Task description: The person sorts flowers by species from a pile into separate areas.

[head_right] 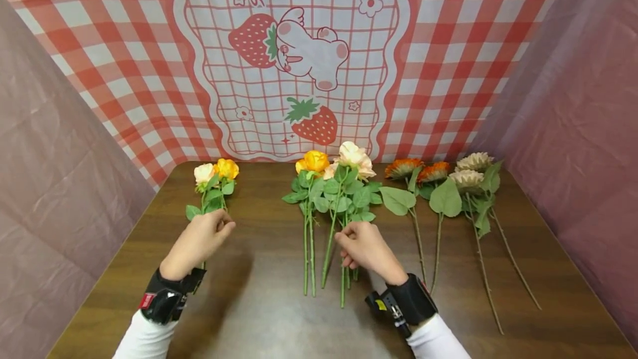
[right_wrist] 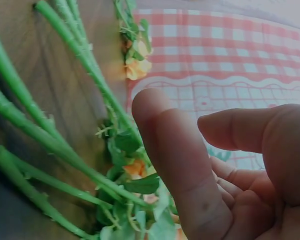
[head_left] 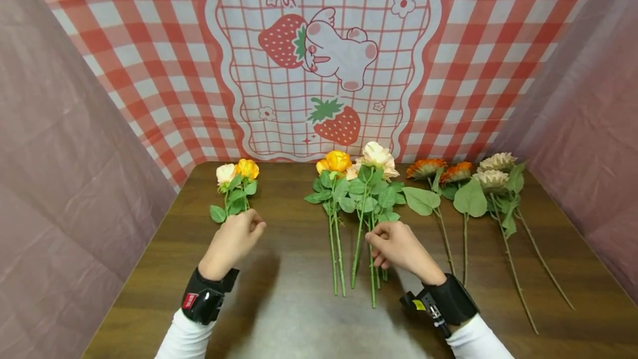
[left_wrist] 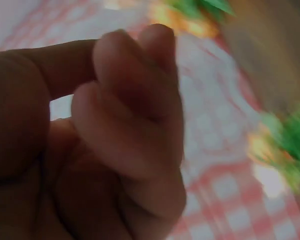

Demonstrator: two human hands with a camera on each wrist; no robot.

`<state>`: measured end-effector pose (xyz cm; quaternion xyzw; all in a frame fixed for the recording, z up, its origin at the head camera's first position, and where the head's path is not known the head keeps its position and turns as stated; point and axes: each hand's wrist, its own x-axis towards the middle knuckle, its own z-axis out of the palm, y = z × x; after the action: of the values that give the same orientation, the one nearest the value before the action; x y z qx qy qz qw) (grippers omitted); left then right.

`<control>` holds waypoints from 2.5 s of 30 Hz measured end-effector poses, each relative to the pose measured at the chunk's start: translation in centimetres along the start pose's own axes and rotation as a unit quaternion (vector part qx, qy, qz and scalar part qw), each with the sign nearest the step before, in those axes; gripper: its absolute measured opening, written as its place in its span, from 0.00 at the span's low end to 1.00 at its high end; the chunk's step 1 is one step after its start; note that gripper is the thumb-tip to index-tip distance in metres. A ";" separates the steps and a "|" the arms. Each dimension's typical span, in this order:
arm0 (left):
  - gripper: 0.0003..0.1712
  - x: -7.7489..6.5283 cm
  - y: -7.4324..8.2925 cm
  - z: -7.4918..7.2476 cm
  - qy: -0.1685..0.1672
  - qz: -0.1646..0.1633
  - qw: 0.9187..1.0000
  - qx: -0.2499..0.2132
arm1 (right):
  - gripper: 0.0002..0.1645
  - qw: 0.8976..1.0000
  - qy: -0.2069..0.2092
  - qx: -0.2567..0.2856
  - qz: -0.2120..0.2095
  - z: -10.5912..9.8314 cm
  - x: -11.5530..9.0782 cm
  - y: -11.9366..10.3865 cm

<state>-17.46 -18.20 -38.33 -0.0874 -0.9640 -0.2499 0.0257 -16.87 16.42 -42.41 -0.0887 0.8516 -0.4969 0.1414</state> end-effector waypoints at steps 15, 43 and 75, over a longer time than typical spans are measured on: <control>0.10 2.9 -5.8 4.8 0.006 -0.093 0.992 0.086 | 0.14 1.000 -0.002 -0.010 -0.019 0.3 -0.9 -1.5; 0.08 2.5 -2.6 1.5 -0.025 -0.053 0.990 -0.130 | 0.10 0.996 -0.032 -0.014 -0.082 1.7 -1.5 -2.2; 0.02 -4.3 9.3 7.8 -0.094 0.142 0.918 -0.357 | 0.16 0.976 0.023 0.136 -0.168 3.3 -3.5 -4.4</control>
<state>-11.57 -7.14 -41.11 -0.2499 -0.7862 -0.5616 -0.0630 -12.46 12.57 -39.62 -0.1991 0.7521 -0.6265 0.0465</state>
